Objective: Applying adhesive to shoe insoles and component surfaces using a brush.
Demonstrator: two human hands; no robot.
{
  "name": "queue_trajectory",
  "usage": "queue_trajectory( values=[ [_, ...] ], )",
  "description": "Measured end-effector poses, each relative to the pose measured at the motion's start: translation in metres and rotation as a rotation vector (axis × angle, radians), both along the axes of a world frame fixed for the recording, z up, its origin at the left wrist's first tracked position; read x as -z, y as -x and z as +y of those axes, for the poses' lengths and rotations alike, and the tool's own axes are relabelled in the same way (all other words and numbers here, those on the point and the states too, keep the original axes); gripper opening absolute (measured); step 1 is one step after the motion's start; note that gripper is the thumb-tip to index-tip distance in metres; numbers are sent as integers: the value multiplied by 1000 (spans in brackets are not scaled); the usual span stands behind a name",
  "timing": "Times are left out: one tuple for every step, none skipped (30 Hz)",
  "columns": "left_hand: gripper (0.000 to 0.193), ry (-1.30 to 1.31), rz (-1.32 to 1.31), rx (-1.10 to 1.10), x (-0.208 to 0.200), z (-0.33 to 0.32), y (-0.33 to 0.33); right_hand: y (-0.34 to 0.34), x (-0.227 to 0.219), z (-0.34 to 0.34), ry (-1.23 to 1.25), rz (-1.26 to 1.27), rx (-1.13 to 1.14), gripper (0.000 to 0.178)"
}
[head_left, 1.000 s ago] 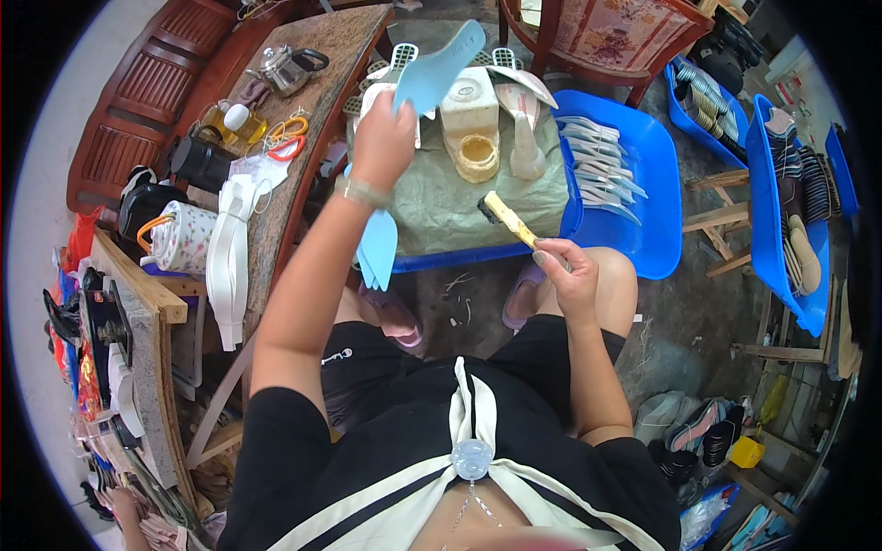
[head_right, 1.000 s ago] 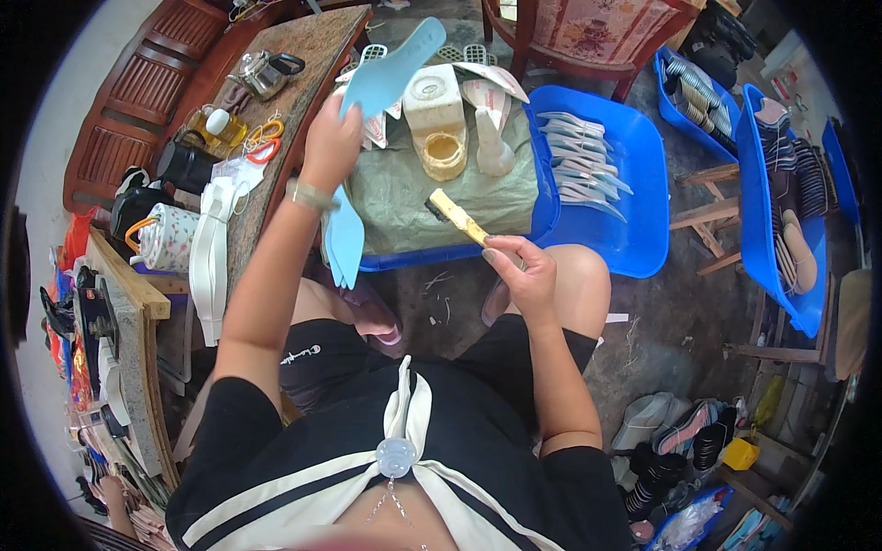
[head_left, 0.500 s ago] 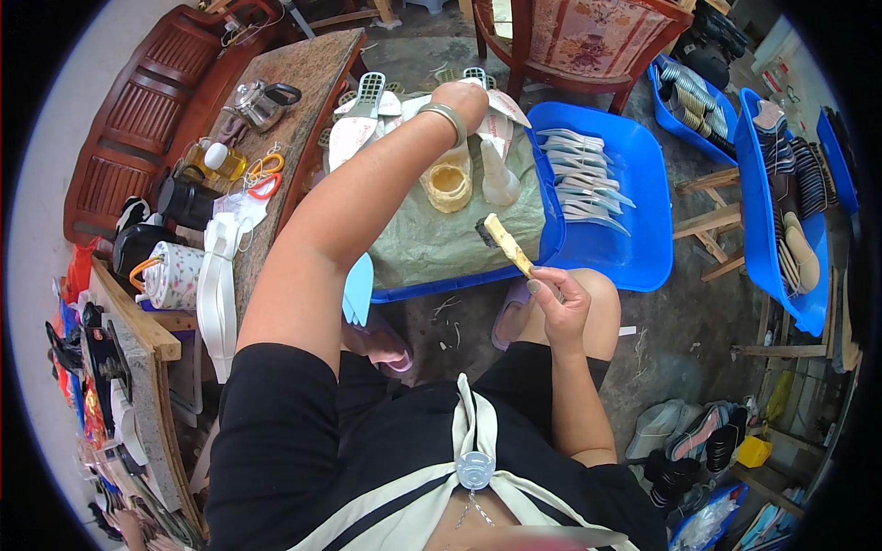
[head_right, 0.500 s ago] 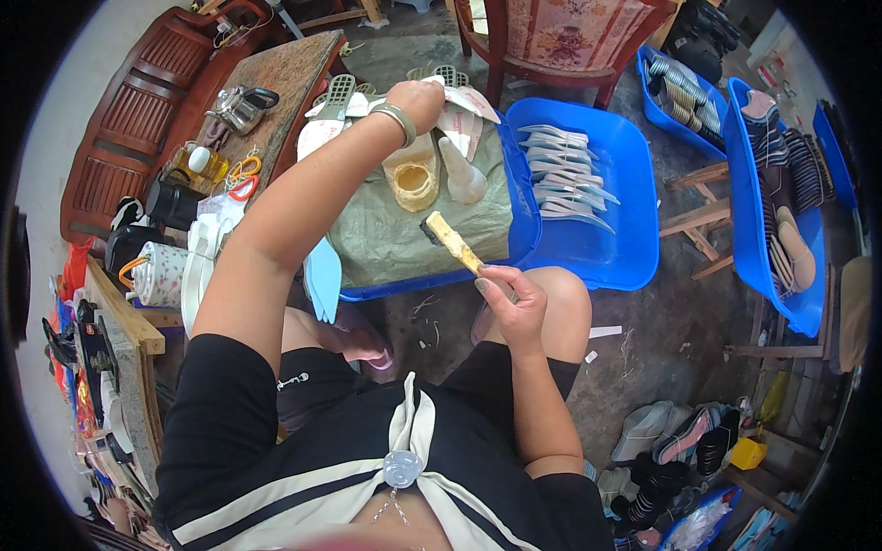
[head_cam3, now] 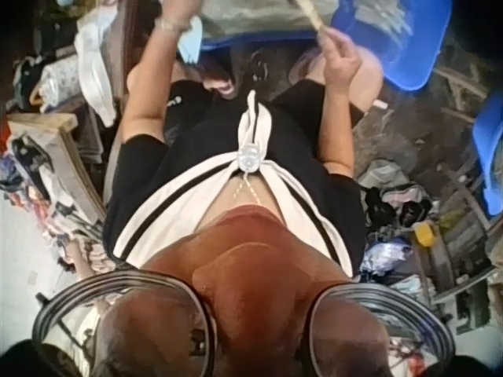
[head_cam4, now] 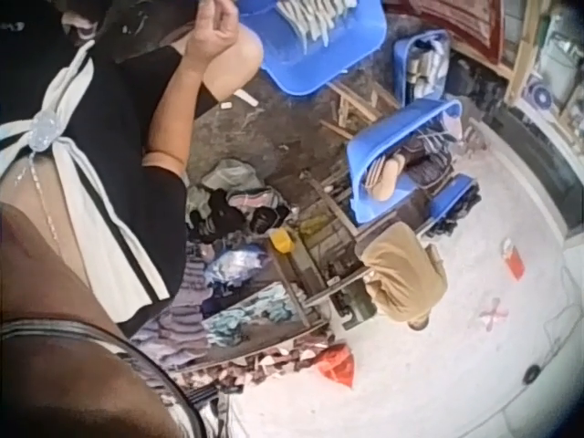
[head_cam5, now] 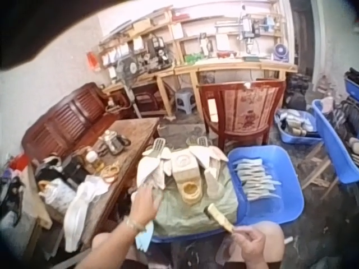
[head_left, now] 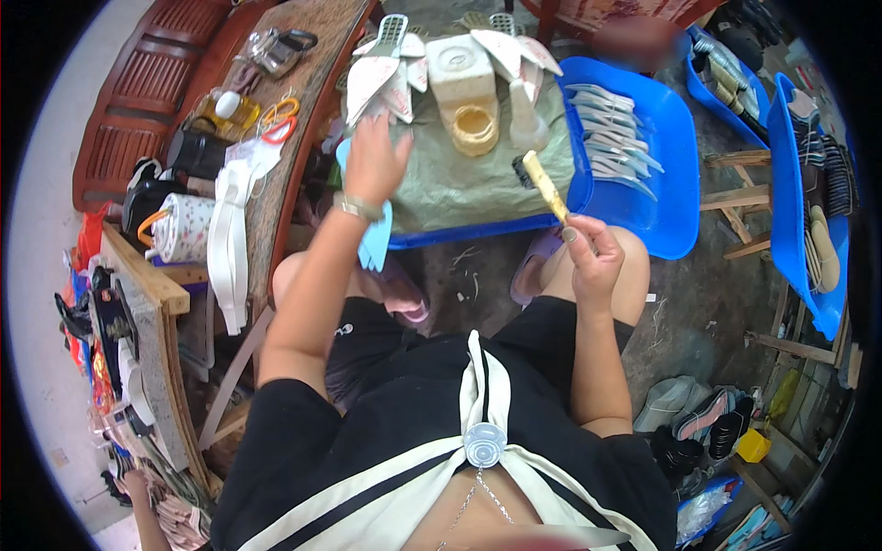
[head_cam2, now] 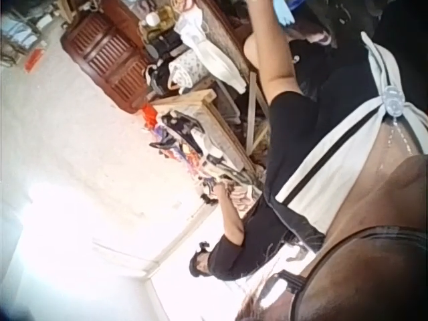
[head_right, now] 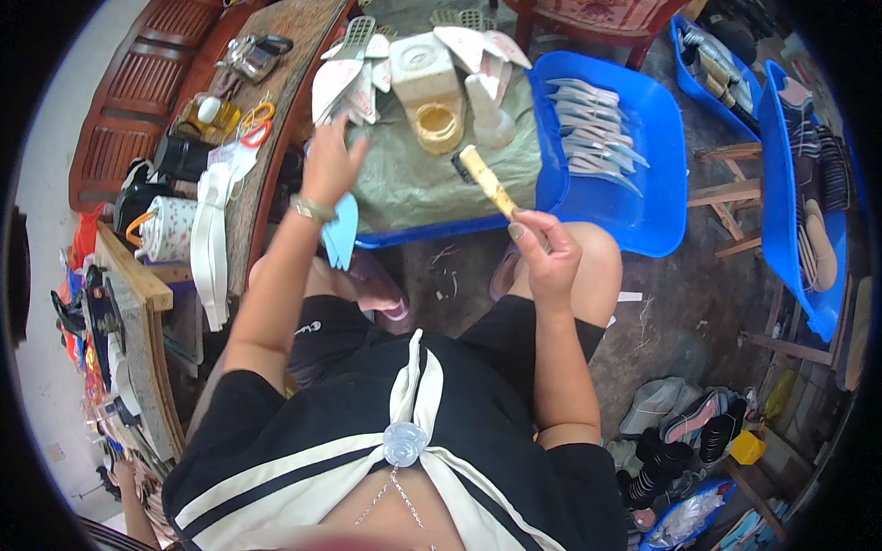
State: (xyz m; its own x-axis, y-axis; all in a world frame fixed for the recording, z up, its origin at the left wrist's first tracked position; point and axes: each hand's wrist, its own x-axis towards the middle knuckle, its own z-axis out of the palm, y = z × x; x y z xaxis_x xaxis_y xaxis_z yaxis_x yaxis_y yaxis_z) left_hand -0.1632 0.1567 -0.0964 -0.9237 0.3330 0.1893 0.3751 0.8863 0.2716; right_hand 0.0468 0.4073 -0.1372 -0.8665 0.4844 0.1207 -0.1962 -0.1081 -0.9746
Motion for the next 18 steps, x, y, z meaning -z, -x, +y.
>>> queue_trajectory(
  values=[
    [67, 57, 55, -31, 29, -24, -26, 3, 1, -3, -10, -11, -10, 16],
    [74, 214, -18, -114, 47, -32, -52, 4, 1, -6, -10, -28, -13, 16],
    [81, 371, -92, -197, 58, -36, -75, 5, 2, -8, -7, -37, -19, 16],
    [85, 429, -184, -242, 61, -43, -90, 6, 1, -11, -7, -42, -30, 16],
    [85, 426, -199, -245, 75, -57, -93, 9, 0, -13, -11, -55, -36, 16],
    [85, 314, -123, -226, 95, -80, -93, 12, -2, -18, -60, -47, -62, 15],
    [86, 201, -48, -195, 96, -87, -94, 14, -2, -22, -111, -41, -74, 15],
    [80, 132, -106, -189, 97, -94, -96, 15, -4, -25, -120, -57, -83, 16],
    [80, 128, -116, -186, 88, -94, -96, 17, -5, -26, -125, -67, -81, 16],
    [77, 57, -188, -173, 79, -95, -95, 21, -5, -26, -157, -90, -100, 16],
    [73, -15, -258, -159, 75, -97, -95, 26, -5, -27, -189, -111, -120, 16],
    [54, -17, -75, -125, 84, -106, -97, 34, -3, -31, -264, -84, -87, 18],
    [54, -24, -80, -126, 81, -110, -97, 43, -5, -32, -271, -88, -88, 18],
    [45, -142, -115, -126, 78, -116, -96, 53, -11, -32, -449, -110, -60, 18],
    [37, -262, -150, -128, 76, -122, -97, 64, -15, -31, -628, -131, -35, 18],
    [27, -292, 73, -107, 73, -125, -99, 77, -16, -29, -636, -135, -35, 18],
    [27, -300, 70, -109, 71, -128, -102, 92, -17, -26, -797, -97, -24, 17],
    [26, -247, -7, -225, 51, -126, -107, 107, -15, -21, -956, -63, -10, 17]
  ],
)
